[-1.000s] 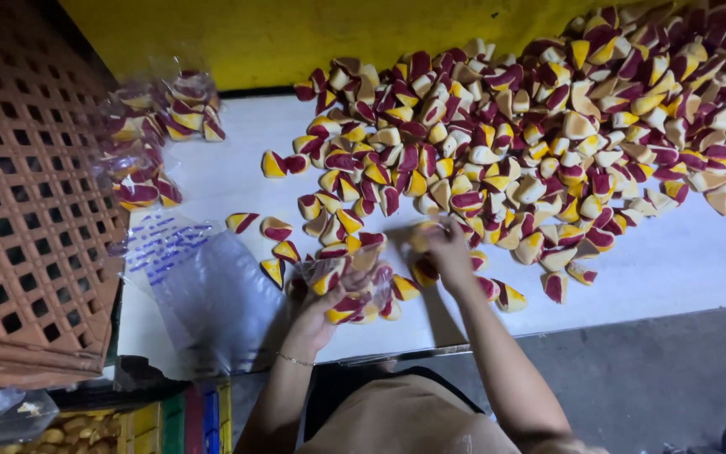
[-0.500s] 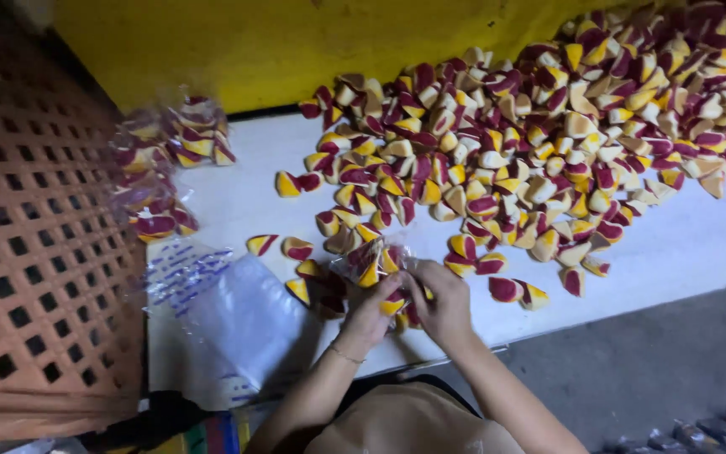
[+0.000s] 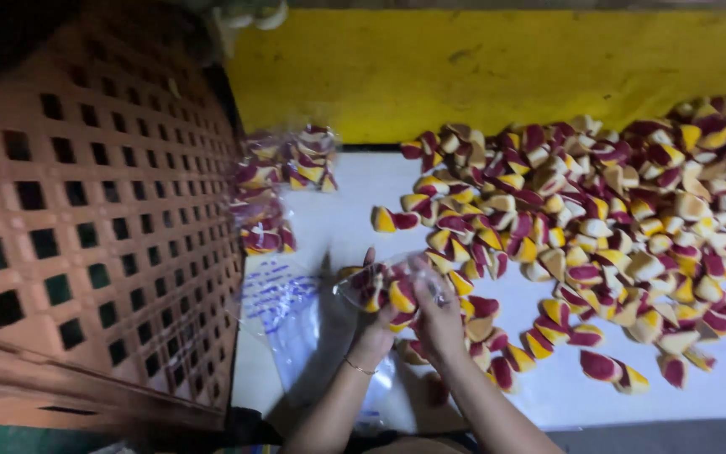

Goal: Packing small triangular bread or pastry pieces into individual plastic bags from a large pile on a production table.

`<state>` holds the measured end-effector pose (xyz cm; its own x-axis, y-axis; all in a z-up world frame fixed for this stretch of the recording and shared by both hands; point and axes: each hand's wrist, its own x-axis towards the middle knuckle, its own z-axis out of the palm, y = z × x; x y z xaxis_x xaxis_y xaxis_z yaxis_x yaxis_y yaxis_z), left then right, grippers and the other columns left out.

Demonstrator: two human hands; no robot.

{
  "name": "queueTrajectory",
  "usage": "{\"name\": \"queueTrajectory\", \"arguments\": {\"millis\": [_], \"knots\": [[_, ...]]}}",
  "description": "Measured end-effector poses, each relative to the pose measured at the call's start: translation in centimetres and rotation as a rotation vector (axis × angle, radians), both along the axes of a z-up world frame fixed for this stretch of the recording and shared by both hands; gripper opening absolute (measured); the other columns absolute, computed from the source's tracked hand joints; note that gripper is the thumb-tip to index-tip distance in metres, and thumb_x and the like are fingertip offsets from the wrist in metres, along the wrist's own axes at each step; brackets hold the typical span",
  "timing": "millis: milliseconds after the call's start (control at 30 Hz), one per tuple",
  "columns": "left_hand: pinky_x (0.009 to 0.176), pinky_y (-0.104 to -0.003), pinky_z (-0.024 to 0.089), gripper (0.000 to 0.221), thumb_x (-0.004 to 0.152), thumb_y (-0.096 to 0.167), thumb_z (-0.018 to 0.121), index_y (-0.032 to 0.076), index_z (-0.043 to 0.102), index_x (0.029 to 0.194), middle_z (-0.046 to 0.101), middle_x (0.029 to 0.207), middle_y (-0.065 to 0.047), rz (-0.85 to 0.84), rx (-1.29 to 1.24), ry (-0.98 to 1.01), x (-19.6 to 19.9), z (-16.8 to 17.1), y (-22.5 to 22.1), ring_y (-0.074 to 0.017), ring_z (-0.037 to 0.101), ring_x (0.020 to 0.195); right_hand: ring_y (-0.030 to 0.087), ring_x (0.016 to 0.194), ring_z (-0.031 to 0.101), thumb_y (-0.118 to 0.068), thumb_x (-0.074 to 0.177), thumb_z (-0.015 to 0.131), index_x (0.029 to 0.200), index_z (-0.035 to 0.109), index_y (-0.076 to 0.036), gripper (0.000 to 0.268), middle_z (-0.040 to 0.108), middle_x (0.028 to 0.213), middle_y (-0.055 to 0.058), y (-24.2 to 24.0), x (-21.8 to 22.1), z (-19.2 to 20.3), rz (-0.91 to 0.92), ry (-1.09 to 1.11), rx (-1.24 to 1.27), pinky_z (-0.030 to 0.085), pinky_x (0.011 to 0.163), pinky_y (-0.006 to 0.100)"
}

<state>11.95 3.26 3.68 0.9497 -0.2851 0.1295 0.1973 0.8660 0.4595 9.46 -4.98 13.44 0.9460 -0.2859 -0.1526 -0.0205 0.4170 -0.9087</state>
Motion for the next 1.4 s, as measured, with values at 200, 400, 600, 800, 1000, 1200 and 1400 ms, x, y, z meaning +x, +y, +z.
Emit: {"name": "queueTrajectory", "arguments": {"millis": [200,400,600,800,1000,1200,1400], "knots": [[0.121,-0.044,0.025,0.103,0.088,0.017,0.072,0.027,0.001,0.161,0.001,0.173,-0.004,0.421,0.409,0.175,-1.5,-4.2,6.4,-0.022,0.025,0.153,0.011,0.086,0.062,-0.017,0.102,0.061,0.092,0.069,-0.009,0.015,0.069,0.089,0.002,4.3,14.0,-9.0,-0.133,-0.224,-0.552,0.049,0.082,0.027],[0.087,-0.036,0.038,0.024,0.077,0.025,0.071,0.02,0.071,0.101,0.069,0.107,0.001,0.001,1.517,-0.757,-8.0,-7.3,15.9,-0.0253,0.055,0.099,0.015,0.048,0.059,0.01,0.096,0.045,0.105,0.073,-0.01,0.035,0.073,0.101,0.011,10.5,25.2,-12.9,0.137,-0.214,-0.58,0.054,0.04,0.031],[0.082,-0.038,0.041,0.007,0.08,0.025,0.073,0.024,0.077,0.085,0.074,0.089,0.006,0.085,1.801,-0.832,-7.0,-9.4,16.3,-0.0207,0.064,0.087,0.048,0.131,0.046,-0.008,0.096,0.059,0.148,0.045,-0.016,0.054,0.046,0.148,0.03,9.2,21.8,-11.1,-0.03,-0.455,-1.196,0.035,0.111,0.062],[0.078,-0.032,0.047,0.022,0.078,-0.003,0.058,0.017,0.069,0.079,0.07,0.078,-0.001,0.481,1.418,-0.272,-4.6,-5.3,16.7,-0.0208,0.065,0.076,0.016,0.1,0.067,-0.04,0.098,0.065,0.1,0.07,-0.013,0.028,0.072,0.107,0.003,2.7,5.5,-6.7,1.2,-0.347,-0.653,0.051,0.092,0.031],[0.105,-0.045,0.041,0.079,0.082,0.043,0.078,0.01,0.047,0.146,0.06,0.144,-0.012,0.042,1.712,-0.704,-3.8,6.0,9.8,-0.0357,0.057,0.125,0.031,0.077,0.064,-0.003,0.093,0.056,0.092,0.062,-0.008,0.009,0.066,0.081,0.007,-4.1,-2.1,-2.1,0.505,-0.511,-1.098,0.049,0.073,0.041],[0.085,-0.036,0.053,0.015,0.093,0.016,0.065,0.013,0.079,0.1,0.08,0.094,-0.002,0.12,1.417,-0.88,-4.2,7.8,1.7,-0.023,0.071,0.089,0.032,0.108,0.059,-0.055,0.093,0.064,0.132,0.048,-0.005,0.065,0.062,0.119,0.016,-11.6,-9.1,1.4,0.56,-0.144,-1.026,0.046,0.089,0.043],[0.107,-0.044,0.045,0.061,0.085,0.025,0.076,0.013,0.056,0.142,0.067,0.135,-0.009,-0.115,1.453,-0.94,-7.7,7.2,-4.5,-0.0313,0.061,0.122,0.027,0.084,0.066,-0.017,0.099,0.062,0.098,0.067,-0.013,0.007,0.069,0.089,0.003,-16.6,-13.5,-0.1,0.257,-0.3,-1.172,0.046,0.076,0.039]]}}
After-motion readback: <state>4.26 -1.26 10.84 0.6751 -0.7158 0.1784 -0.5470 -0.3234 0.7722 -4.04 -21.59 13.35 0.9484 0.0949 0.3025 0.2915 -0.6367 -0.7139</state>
